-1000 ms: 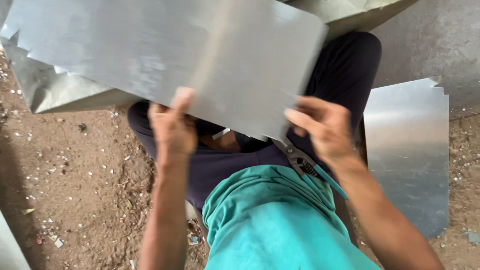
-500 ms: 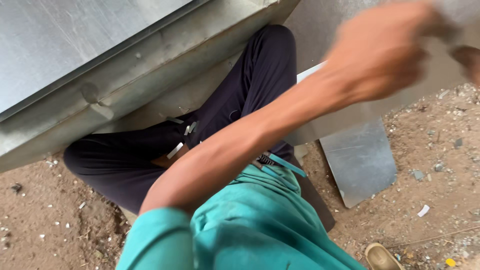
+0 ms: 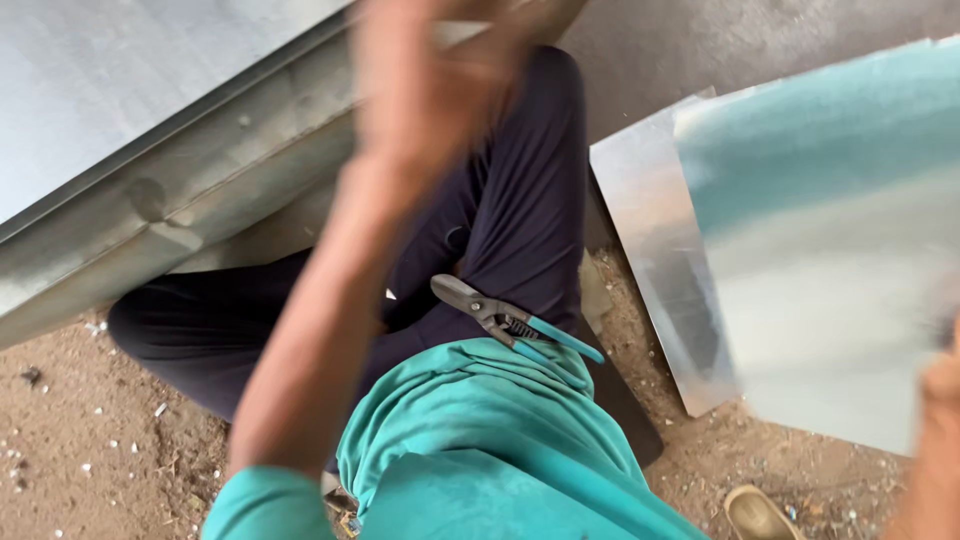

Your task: The person sits cross-legged on the ground and uses tin snips to cut a series of small triangular notches along the edge of a metal sheet. They repeatedly reposition the sheet to continue cutting along the edge, creating a jagged pattern.

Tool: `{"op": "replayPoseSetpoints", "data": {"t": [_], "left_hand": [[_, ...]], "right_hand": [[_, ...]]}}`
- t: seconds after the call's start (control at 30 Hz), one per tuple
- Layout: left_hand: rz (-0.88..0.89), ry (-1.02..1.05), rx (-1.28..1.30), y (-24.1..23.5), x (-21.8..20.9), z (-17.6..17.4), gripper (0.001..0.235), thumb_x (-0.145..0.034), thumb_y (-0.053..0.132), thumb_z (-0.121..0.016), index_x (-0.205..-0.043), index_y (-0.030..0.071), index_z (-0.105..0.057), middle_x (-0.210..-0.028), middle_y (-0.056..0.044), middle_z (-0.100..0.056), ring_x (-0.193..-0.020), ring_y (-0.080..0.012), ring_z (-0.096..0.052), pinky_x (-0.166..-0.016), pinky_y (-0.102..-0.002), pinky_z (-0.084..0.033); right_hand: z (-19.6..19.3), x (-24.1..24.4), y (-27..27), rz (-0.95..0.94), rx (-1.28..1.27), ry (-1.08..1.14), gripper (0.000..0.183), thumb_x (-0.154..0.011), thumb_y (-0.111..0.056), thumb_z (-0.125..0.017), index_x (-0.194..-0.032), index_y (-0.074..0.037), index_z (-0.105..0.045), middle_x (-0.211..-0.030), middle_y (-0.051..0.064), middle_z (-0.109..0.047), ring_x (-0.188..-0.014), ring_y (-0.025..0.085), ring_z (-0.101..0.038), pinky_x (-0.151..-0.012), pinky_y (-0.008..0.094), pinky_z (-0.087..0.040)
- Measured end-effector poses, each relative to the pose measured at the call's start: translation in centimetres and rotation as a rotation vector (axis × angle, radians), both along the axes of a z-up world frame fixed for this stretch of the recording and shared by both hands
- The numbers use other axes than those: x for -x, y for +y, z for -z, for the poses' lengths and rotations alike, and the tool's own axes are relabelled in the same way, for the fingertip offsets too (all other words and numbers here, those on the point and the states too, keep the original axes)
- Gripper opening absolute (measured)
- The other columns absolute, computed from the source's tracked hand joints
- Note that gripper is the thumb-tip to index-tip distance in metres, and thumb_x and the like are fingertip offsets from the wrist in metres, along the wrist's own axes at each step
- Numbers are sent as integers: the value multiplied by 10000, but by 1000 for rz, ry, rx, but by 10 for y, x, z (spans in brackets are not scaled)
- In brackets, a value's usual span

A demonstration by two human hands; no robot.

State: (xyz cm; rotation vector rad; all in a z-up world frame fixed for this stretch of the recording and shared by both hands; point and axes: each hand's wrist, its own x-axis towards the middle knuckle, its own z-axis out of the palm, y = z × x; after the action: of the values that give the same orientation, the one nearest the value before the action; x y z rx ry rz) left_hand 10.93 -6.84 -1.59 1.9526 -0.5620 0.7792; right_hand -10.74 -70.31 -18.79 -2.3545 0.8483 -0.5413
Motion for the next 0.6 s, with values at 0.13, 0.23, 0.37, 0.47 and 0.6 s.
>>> {"op": "replayPoseSetpoints", "data": {"t": [0.13,0.23,0.37,0.47,0.6], "left_hand": [[-161,210,14,67,10,4,97,-966,-48,-698,-993,22,-759,-874,-92,-757,-701,-130,-680,-599,-259,-542],[-111,177,-40,104,26,9,149,-1040,-72,-656,-1108,14,-756,-1013,-113,-757,-854,-161,-721,-777,-274,-618],[-260,238,-207,173,47,22,181,-1048,-18,-653,-1193,23,-754,-1131,-121,-770,-1005,-181,-776,-894,-315,-660],[-610,528,-266,221,66,37,238,-1064,132,-695,-1288,51,-684,-1199,-147,-719,-1010,-254,-710,-907,-385,-599],[-953,626,-582,266,82,54,314,-1070,189,-719,-1337,36,-655,-1305,-200,-646,-1143,-345,-616,-961,-448,-510]], "right_hand": [[57,1,32,-72,-24,10,246,-1011,-142,-631,-795,-27,-660,-780,69,-614,-739,183,-595,-717,404,-502],[86,-13,63,-113,29,96,338,-1070,-195,-641,-779,-26,-672,-755,90,-617,-729,207,-574,-725,439,-487],[87,-37,89,-283,126,334,345,-1143,-298,-667,-947,-20,-721,-800,137,-655,-706,238,-578,-690,506,-481],[56,-62,130,-491,1001,52,276,-696,-265,-679,-918,-135,-776,-827,149,-704,-741,287,-669,-688,410,-563],[-14,-75,259,-587,-15,79,201,-1067,-231,-652,-1022,-57,-743,-878,143,-719,-764,178,-663,-674,345,-532]]}}
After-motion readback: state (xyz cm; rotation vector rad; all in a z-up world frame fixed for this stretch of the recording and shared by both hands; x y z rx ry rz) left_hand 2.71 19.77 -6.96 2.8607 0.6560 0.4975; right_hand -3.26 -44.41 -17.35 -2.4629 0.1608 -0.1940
